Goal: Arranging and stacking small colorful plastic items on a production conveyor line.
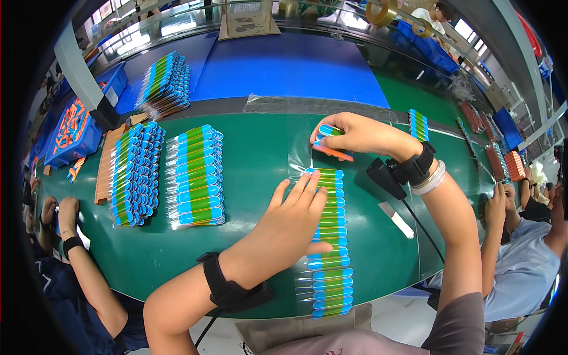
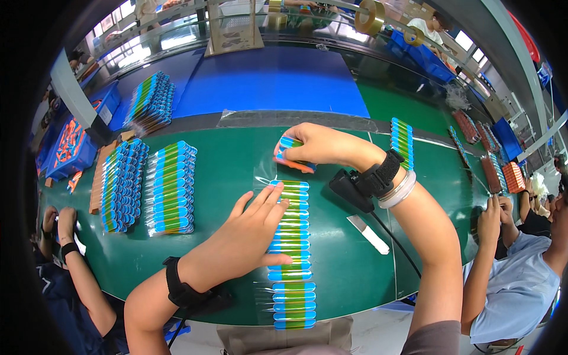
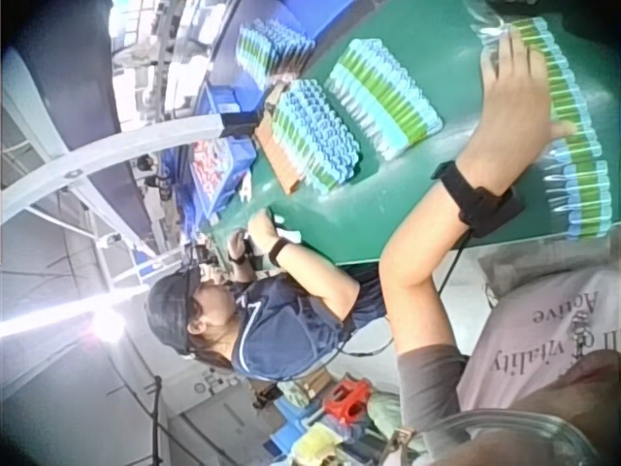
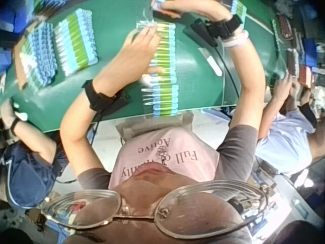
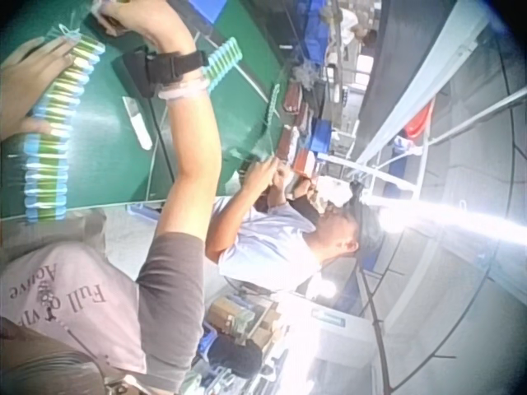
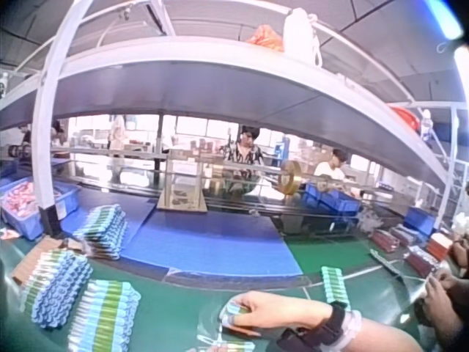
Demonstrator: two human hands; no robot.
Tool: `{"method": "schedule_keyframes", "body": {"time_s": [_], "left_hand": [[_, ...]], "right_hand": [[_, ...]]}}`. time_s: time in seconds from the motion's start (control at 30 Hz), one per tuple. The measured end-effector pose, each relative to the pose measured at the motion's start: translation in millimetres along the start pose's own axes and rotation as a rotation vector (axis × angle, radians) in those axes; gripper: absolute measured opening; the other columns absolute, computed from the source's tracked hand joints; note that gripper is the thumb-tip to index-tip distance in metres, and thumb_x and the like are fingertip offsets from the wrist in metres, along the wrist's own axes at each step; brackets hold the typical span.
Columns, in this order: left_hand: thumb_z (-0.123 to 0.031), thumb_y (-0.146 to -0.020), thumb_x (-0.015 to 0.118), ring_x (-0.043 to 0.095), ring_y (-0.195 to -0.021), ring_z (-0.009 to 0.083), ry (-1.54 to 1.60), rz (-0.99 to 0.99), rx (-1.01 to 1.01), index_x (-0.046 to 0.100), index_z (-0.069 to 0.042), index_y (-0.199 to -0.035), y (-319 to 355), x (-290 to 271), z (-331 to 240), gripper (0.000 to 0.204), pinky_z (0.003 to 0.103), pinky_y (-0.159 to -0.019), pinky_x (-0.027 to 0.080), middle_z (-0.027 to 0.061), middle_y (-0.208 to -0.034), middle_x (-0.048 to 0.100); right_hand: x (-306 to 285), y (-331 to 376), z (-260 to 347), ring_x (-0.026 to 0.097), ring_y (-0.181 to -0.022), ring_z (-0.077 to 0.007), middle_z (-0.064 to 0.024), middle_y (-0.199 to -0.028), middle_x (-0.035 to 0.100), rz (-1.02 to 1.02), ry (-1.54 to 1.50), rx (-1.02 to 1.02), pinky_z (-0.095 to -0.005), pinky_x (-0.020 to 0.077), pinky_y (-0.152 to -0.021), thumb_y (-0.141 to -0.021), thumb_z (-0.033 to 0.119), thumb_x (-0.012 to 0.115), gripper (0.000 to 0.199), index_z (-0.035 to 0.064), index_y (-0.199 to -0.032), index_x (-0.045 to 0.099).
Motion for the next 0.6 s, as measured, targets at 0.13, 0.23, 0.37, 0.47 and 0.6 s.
{"method": "schedule_keyframes", "body": {"time_s": [0.13,0.23,0.37,0.47,0.6], "left_hand": [[-0.054,-0.077,0.074,0.037,-0.14,0.0396,-0.018,-0.048,0.001,0.047,0.009,-0.132,0.8,2.5,1.2,0.087,0.053,-0.112,0.031,0.0314,-0.146,0.04],[-0.054,-0.073,0.077,0.04,-0.137,0.0386,-0.033,-0.094,0.018,0.05,0.007,-0.129,0.1,0.0,1.2,0.088,0.051,-0.109,0.034,0.0311,-0.143,0.044],[-0.055,-0.071,0.079,0.042,-0.135,0.0378,-0.021,-0.088,0.018,0.052,0.006,-0.127,-1.2,-1.6,2.1,0.087,0.045,-0.1,0.038,0.0312,-0.143,0.044],[-0.055,-0.075,0.077,0.04,-0.136,0.037,-0.012,-0.044,0.013,0.051,0.008,-0.13,-2.8,-2.1,3.2,0.088,0.042,-0.097,0.038,0.0312,-0.146,0.041],[-0.056,-0.073,0.077,0.04,-0.136,0.0371,-0.015,-0.032,0.011,0.051,0.008,-0.128,-4.0,-2.9,3.7,0.089,0.041,-0.096,0.038,0.0309,-0.145,0.042]], "right_hand": [[6.1,2.1,7.0,0.06,-0.095,-0.0128,-0.0052,-0.102,0.067,-0.037,0.12,-0.063,-0.0303,0.0481,-0.087,-0.092,0.017,0.066,0.028,0.0025,-0.115,0.064],[9.8,-0.3,10.9,0.06,-0.094,-0.0133,-0.005,-0.101,0.067,-0.067,0.16,-0.122,-0.0307,0.0484,-0.085,-0.09,0.014,0.066,0.024,0.004,-0.112,0.062],[8.1,-2.8,15.7,0.064,-0.085,-0.0196,-0.0111,-0.093,0.069,-0.143,0.251,-0.245,-0.0325,0.0503,-0.078,-0.084,0.017,0.071,0.028,0.0009,-0.106,0.064],[8.5,-4.5,11.8,0.064,-0.082,-0.0216,-0.0118,-0.09,0.069,-0.134,0.255,-0.257,-0.0337,0.0506,-0.076,-0.084,0.018,0.071,0.025,0.0004,-0.101,0.066],[9.8,-2.8,12.7,0.063,-0.08,-0.0182,-0.0084,-0.089,0.069,-0.133,0.331,-0.203,-0.0333,0.05,-0.074,-0.085,0.016,0.072,0.022,0.0021,-0.101,0.067]]}}
Point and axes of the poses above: each hand's wrist, its own y-axis away from the middle knuckle, its own x-axis out of the palm, z = x × y, the point moved 6 cm from there along -y, towards the middle knuckle
